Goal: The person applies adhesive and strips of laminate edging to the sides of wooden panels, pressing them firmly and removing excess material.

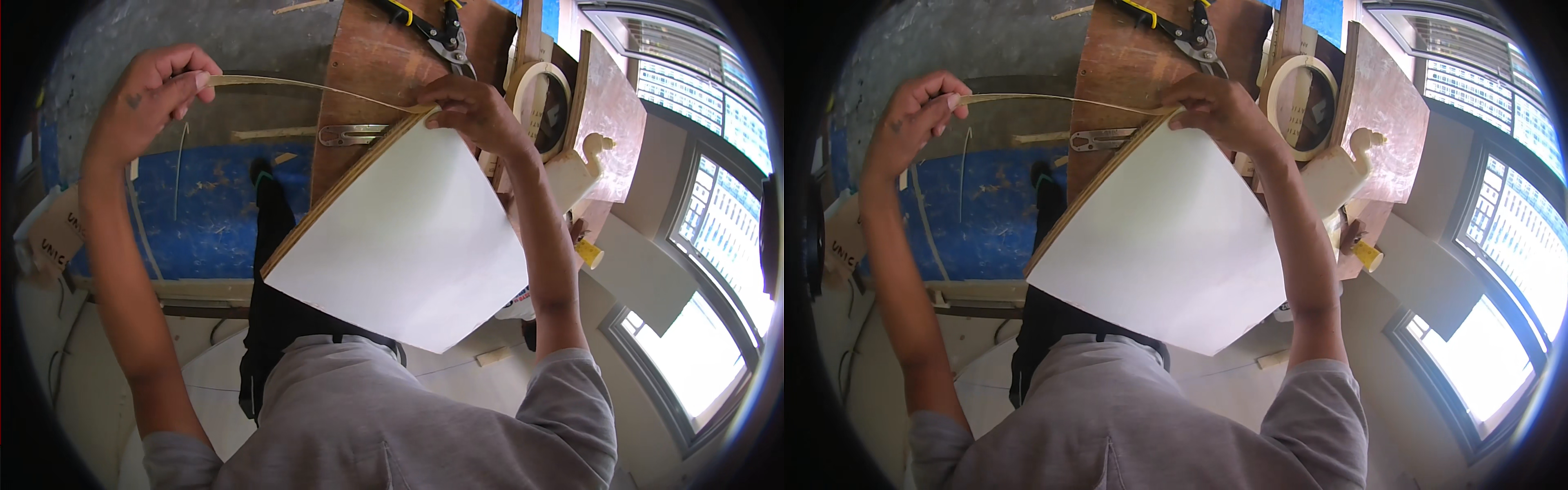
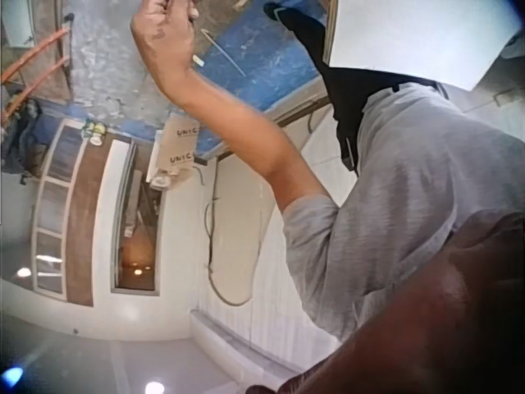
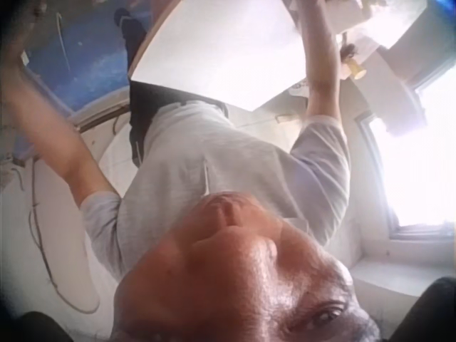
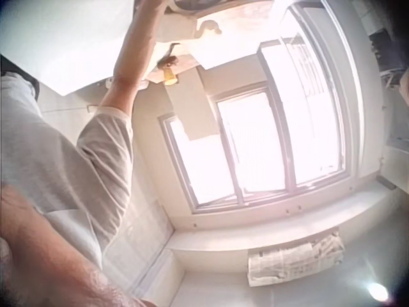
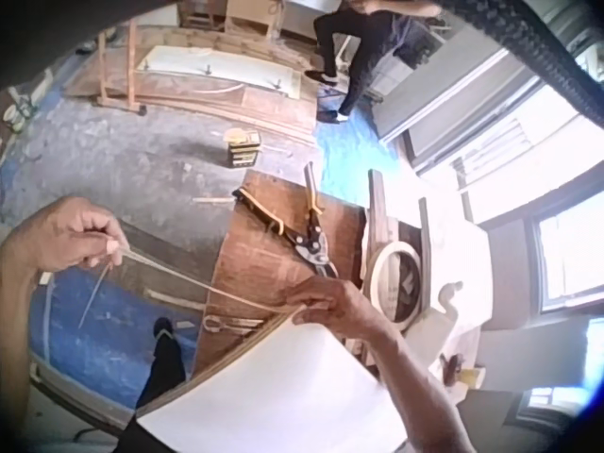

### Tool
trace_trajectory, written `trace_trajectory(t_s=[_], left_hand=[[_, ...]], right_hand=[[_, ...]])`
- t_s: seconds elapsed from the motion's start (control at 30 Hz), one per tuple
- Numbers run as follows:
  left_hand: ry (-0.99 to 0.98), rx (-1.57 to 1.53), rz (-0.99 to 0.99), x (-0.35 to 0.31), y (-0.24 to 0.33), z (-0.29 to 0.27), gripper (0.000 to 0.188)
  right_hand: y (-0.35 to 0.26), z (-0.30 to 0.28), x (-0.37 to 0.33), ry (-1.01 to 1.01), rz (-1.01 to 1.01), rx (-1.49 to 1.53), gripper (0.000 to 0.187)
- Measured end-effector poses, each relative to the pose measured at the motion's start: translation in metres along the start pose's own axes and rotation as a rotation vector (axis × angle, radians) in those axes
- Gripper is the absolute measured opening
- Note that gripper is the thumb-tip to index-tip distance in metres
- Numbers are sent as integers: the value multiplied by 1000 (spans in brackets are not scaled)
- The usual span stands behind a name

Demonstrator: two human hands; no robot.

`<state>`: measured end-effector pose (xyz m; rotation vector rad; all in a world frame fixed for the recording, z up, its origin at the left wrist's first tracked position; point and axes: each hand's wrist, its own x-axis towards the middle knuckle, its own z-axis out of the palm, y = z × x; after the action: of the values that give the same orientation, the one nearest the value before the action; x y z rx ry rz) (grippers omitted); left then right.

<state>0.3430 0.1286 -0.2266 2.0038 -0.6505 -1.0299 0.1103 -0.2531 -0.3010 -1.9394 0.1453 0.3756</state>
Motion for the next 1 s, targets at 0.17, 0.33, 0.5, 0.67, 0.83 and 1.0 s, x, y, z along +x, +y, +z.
trace_trajectory(t_s=[0.17, 0.33, 0.5, 0.67, 0.83, 1.0], left_hand=[[-57, 9, -106, 0, -3, -20, 18], [-113, -53, -176, -19, 1, 10, 18], [-76, -105, -172, -58, 0, 41, 16], [-91, -200, -70, -87, -15, 69, 14], [-128, -270, -55, -100, -26, 99, 15], [-130, -289, -42, -106, -30, 122, 16]], right_hand=[[-10, 6, -3, 70, 136, 0, 40], [-8, 5, -3, 66, 74, -29, 39], [2, 6, -5, 72, -25, 71, 35], [-1, 8, -6, 86, 62, 80, 33], [-3, 18, -7, 172, 68, 136, 27], [-3, 11, -3, 106, -11, 86, 20]])
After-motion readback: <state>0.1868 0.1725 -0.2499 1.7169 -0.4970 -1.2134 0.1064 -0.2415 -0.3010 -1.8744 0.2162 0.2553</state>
